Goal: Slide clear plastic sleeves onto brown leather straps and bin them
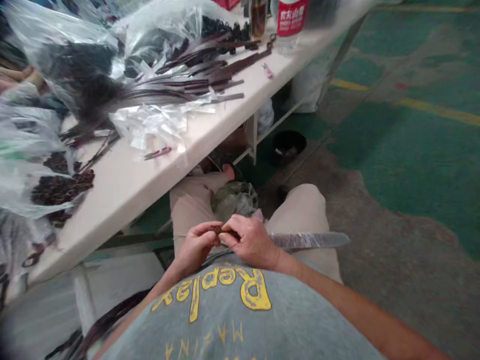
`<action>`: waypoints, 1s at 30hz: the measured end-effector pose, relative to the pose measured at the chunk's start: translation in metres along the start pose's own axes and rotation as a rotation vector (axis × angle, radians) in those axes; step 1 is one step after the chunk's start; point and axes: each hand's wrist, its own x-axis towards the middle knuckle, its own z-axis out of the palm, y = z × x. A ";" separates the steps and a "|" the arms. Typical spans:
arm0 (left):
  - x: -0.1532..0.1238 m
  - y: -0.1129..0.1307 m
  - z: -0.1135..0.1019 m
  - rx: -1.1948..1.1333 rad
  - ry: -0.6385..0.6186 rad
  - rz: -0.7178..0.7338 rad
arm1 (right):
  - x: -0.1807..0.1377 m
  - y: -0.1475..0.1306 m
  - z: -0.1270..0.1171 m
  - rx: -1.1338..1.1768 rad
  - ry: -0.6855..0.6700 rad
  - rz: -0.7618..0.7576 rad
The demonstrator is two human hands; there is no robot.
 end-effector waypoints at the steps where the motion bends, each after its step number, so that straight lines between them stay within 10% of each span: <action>1: 0.000 0.002 0.000 0.013 0.015 0.022 | 0.000 0.000 -0.002 -0.010 -0.021 0.001; 21: -0.007 0.013 -0.006 0.067 0.131 0.113 | -0.003 0.002 -0.007 -0.384 -0.337 0.008; 30: -0.007 0.006 -0.001 0.054 0.010 0.041 | -0.003 0.006 0.003 -0.385 -0.274 -0.161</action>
